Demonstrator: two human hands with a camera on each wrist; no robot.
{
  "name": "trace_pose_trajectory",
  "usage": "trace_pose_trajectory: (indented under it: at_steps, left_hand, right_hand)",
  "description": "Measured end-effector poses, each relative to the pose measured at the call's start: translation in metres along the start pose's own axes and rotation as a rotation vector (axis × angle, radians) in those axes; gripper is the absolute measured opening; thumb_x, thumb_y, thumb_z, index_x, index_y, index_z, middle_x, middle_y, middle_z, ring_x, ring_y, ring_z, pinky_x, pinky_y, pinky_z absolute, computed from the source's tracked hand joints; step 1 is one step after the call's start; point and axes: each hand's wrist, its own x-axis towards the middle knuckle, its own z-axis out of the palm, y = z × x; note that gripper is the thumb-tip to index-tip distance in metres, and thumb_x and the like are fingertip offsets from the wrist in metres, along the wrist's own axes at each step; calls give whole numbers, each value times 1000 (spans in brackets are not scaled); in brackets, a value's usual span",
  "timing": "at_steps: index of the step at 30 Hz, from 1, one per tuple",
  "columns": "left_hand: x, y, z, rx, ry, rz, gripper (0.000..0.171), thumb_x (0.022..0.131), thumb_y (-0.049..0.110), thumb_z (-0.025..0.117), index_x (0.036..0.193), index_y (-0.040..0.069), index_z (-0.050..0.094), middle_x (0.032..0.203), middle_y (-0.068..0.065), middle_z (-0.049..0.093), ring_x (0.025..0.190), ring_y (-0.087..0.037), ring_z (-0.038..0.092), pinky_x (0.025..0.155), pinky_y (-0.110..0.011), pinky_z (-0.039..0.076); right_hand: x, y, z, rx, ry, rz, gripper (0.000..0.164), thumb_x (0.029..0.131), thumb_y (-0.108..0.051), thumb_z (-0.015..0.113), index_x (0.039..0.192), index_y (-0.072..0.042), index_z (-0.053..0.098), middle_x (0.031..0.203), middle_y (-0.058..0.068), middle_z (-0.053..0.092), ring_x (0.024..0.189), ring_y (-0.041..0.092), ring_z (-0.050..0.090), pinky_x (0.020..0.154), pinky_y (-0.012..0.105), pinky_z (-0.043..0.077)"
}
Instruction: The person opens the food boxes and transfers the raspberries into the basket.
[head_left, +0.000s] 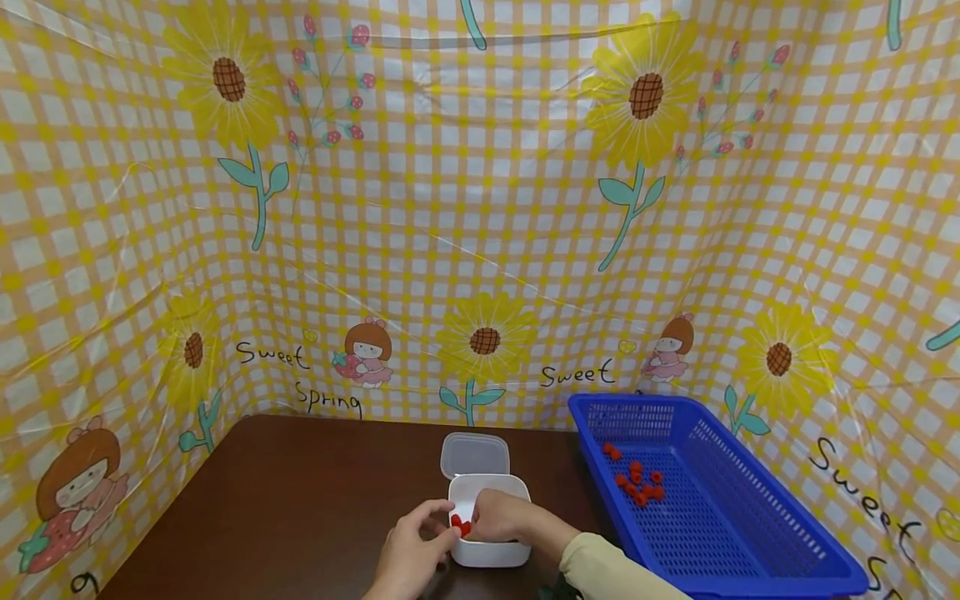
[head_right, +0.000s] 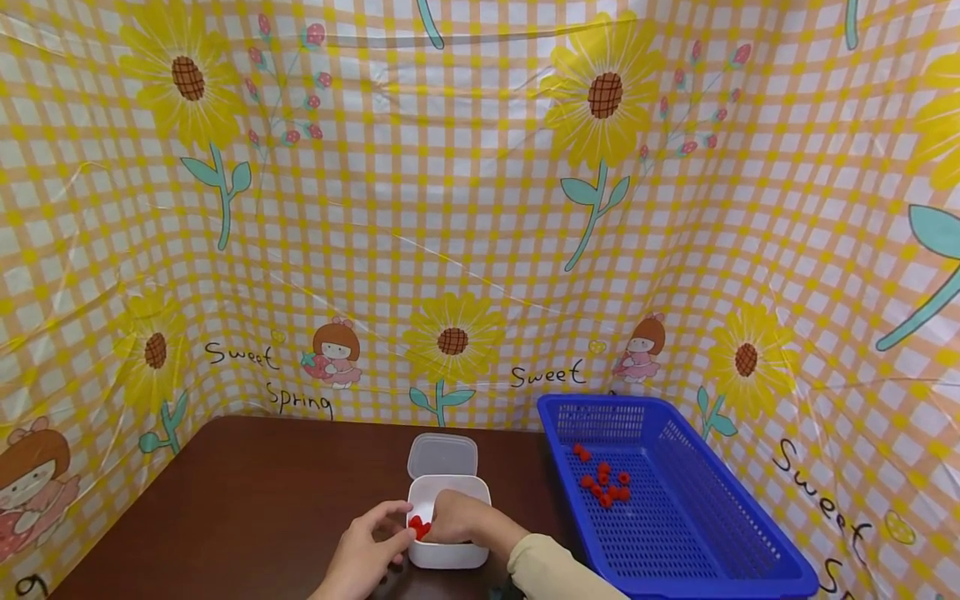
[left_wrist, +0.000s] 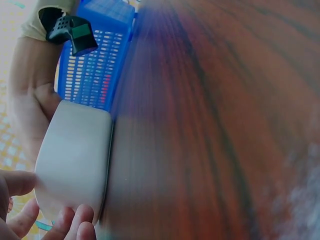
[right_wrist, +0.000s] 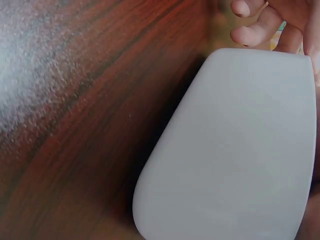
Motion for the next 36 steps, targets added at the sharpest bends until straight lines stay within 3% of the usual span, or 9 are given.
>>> trace_pose_trajectory:
  at_steps: [11,17,26,36]
  left_hand:
    - [0,0,1,8,6,9,35,87,22,79,119,13,69,81,0,64,60,-19,64,53,-27,45]
    - [0,0,0,10,5,8,35,86,23,79,119,13,68,81,0,64,60,-19,64,52,-28,45]
    - [0,1,-1,0,0,5,33,88,20,76,119,13,68,81,0,64,61,-20,65,54,-28,46]
    - [0,-1,0,3,-4,-5,33,88,21,77,119,13,69,81,-1,64,60,-20,65,53,-28,46]
  right_hand:
    - [7,8,7,72,131,-41,40,73,-13,77,45,-16,49,43,-15,29,44,5,24,43,21,16]
    - [6,8,7,80,168,-19,41,71,-12,80,45,-15,49,43,-15,29,44,6,25,42,21,16]
    - [2,4,3,-19,192,-15,36,68,-8,80,45,-11,52,43,-12,30,45,9,29,44,24,21]
    - [2,4,9,-149,332,37,37,72,-6,72,48,-14,45,45,-10,27,45,11,28,44,24,21]
